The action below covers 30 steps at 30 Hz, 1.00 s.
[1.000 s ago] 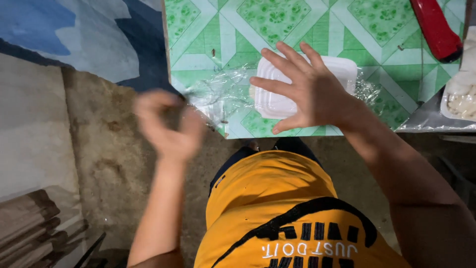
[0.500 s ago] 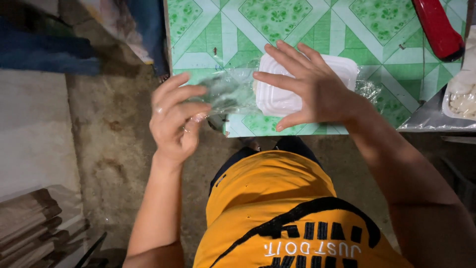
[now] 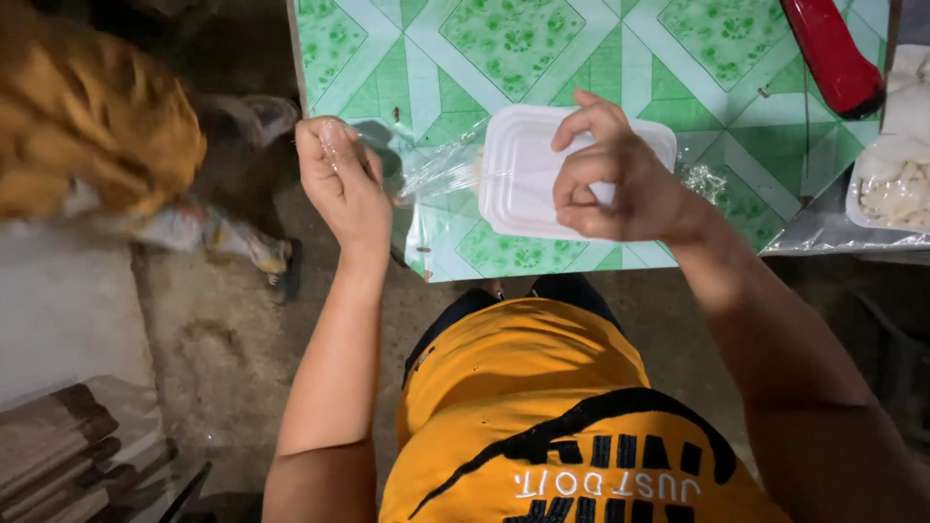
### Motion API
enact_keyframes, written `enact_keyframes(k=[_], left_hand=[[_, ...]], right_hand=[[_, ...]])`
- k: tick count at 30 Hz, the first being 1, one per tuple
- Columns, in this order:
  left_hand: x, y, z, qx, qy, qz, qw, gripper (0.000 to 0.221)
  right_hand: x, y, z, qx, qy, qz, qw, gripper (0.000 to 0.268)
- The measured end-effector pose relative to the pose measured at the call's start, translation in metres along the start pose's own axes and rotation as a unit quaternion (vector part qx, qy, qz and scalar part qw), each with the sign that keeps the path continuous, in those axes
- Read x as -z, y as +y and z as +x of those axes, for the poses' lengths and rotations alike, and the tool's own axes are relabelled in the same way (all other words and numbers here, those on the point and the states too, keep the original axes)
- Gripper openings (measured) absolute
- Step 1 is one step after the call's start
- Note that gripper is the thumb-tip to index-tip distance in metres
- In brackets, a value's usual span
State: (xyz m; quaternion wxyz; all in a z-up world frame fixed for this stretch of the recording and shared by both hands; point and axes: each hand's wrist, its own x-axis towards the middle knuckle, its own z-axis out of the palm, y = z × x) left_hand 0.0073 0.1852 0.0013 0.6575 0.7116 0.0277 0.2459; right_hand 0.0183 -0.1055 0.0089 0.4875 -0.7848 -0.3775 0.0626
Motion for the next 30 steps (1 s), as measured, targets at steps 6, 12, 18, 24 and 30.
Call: enact_keyframes(k=[6, 12, 18, 24, 30], left_hand=[[0.001, 0.009, -0.005, 0.014, 0.016, 0.022, 1.000, 0.029], [-0.002, 0.014, -0.008, -0.053, 0.059, -0.045, 0.996, 0.038], [0.000, 0.013, -0.003, -0.054, 0.038, -0.026, 0.997, 0.035], [0.005, 0.013, -0.005, 0.030, 0.017, 0.013, 0.999, 0.032], [0.015, 0.007, 0.000, 0.063, -0.003, 0.067, 0.996, 0.035]], right_hand=[[0.000, 0.002, 0.002, 0.023, 0.031, 0.015, 0.999, 0.015], [-0.010, 0.008, 0.000, 0.042, 0.025, -0.132, 0.990, 0.053], [-0.006, 0.007, -0.002, 0.010, 0.044, 0.006, 0.999, 0.019], [-0.013, -0.009, 0.003, -0.069, 0.137, -0.008, 0.988, 0.018], [-0.020, -0.016, 0.011, -0.133, 0.198, -0.094, 0.966, 0.026]])
